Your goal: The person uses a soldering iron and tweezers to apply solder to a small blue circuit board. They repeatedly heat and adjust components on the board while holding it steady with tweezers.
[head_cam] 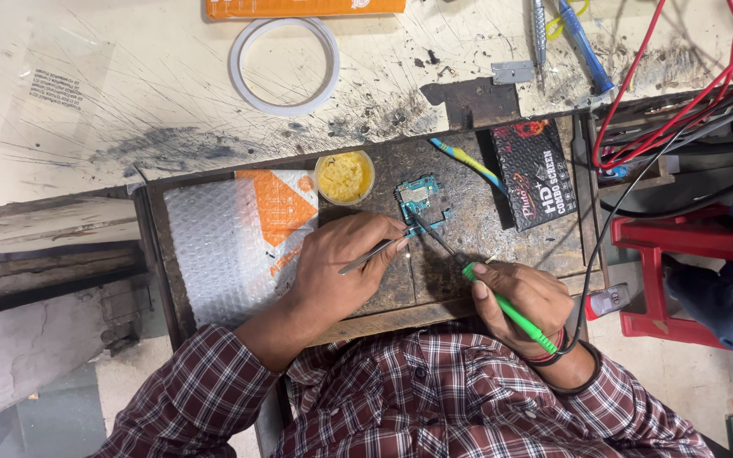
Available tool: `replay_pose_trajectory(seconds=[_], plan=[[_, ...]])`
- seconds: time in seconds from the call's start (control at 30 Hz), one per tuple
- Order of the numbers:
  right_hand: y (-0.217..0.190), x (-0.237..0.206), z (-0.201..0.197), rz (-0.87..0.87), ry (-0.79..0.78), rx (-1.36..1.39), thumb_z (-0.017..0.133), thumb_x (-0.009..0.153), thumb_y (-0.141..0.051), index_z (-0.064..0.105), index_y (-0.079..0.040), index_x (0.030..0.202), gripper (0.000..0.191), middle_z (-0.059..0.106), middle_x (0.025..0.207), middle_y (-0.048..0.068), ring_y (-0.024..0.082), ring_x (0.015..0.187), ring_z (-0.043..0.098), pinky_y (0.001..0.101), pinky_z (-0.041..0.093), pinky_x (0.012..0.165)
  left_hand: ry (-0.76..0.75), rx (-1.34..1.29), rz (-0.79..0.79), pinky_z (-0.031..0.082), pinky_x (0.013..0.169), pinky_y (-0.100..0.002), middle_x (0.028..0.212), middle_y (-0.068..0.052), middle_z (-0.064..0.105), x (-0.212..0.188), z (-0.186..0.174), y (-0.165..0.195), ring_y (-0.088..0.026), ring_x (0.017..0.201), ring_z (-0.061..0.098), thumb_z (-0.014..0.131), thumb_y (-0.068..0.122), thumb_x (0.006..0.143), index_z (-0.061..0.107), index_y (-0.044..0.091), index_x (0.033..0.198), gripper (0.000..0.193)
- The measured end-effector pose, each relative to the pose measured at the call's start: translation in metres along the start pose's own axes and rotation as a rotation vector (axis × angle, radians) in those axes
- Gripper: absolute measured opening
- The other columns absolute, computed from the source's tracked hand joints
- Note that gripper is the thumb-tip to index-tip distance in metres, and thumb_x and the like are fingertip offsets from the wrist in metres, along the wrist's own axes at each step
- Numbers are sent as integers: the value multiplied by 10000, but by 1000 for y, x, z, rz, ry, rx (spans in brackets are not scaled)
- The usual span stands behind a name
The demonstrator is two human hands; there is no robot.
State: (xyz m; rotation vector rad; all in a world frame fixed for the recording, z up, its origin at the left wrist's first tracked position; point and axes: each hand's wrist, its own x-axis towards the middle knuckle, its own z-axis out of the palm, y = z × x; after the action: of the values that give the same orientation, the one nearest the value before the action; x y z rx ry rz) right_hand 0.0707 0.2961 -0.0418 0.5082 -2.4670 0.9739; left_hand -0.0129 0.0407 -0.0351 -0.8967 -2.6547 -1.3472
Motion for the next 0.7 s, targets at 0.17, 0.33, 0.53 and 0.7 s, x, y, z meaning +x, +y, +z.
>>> replay_pose_trajectory(seconds=[0.17, 0.33, 0.53, 0.7], plan=[[0, 0, 0, 14, 8, 3, 742, 925, -68, 713, 4, 1006, 112, 755, 900, 132, 243, 770, 760, 319, 572, 662, -6, 5, -3, 604, 678, -386, 927, -90, 756, 0, 0, 0, -227, 839, 767, 676, 224, 1008, 663, 60, 968, 170], [0, -1, 0, 11, 10, 6, 736, 931, -51, 700, 6, 1011, 104, 761, 919, 134, 243, 783, 766, 316, 577, 668, 5, 10, 6, 601, 680, -383, 934, -84, 759, 0, 0, 0, -229, 845, 766, 675, 222, 1008, 664, 62, 967, 166], [0, -1, 0, 5, 29, 12, 729, 937, -46, 687, 9, 1002, 95, 759, 923, 133, 260, 809, 772, 327, 593, 698, -11, -9, -22, 608, 703, -389, 946, -81, 764, 1, 1, 0, -223, 859, 771, 673, 223, 1005, 666, 64, 961, 166], [1, 0, 0, 13, 40, 35, 730, 936, -48, 686, 9, 992, 91, 761, 919, 131, 258, 805, 774, 323, 594, 696, 0, -20, -19, 613, 729, -395, 963, -86, 768, 1, 0, 1, -229, 887, 772, 679, 223, 999, 666, 59, 961, 169]])
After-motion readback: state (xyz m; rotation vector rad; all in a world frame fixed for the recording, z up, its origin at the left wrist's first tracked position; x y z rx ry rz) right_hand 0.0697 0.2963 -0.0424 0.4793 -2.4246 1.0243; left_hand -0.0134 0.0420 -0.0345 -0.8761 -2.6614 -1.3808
